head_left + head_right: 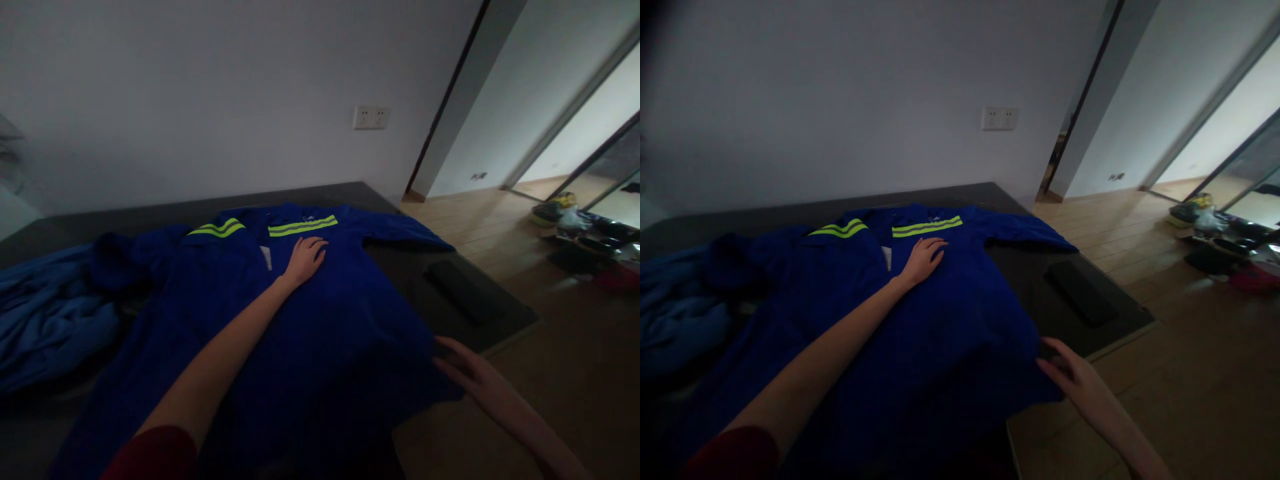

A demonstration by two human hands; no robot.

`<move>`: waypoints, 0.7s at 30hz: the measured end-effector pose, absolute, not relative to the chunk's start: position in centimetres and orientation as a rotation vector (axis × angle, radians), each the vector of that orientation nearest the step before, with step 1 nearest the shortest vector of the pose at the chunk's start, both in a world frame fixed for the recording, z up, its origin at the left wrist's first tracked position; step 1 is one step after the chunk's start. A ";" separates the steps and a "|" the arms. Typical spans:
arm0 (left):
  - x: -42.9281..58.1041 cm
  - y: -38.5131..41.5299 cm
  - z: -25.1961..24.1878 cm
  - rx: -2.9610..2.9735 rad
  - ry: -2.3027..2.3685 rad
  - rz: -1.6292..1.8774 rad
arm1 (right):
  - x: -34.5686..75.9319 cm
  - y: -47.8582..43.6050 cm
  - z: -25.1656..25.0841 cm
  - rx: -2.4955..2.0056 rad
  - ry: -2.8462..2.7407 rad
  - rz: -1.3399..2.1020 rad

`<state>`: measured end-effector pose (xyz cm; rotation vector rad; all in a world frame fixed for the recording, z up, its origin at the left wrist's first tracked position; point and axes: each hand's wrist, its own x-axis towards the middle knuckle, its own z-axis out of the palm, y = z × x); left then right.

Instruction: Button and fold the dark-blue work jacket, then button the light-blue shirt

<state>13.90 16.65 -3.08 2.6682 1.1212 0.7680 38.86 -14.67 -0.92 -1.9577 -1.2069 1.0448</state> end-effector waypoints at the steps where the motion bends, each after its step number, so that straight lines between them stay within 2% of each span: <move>1: 12.5 16.0 -2.2 2.676 1.056 0.782 | 39.4 -14.4 -0.8 -2.005 -1.222 0.892; 3: 9.1 14.5 -0.3 2.681 0.955 0.733 | 40.1 -13.8 -0.5 -2.040 -1.246 0.671; 5: 5.0 12.8 1.7 2.660 0.970 0.648 | 40.2 -13.1 -0.2 -2.007 -1.298 0.633; 11: -7.5 6.9 5.9 2.546 1.544 0.575 | 38.9 -12.1 -0.9 -1.951 -1.510 0.641; 16: -15.5 0.5 4.3 2.377 1.904 0.269 | 40.6 -13.5 -2.8 -1.886 -1.477 0.720; 19: -19.0 -4.2 2.4 2.083 2.244 -0.022 | 42.2 -14.4 -3.6 -1.936 -1.324 0.813; 21: -20.5 -7.0 1.4 1.853 2.310 -0.141 | 42.9 -14.7 -3.6 -2.021 -1.290 0.911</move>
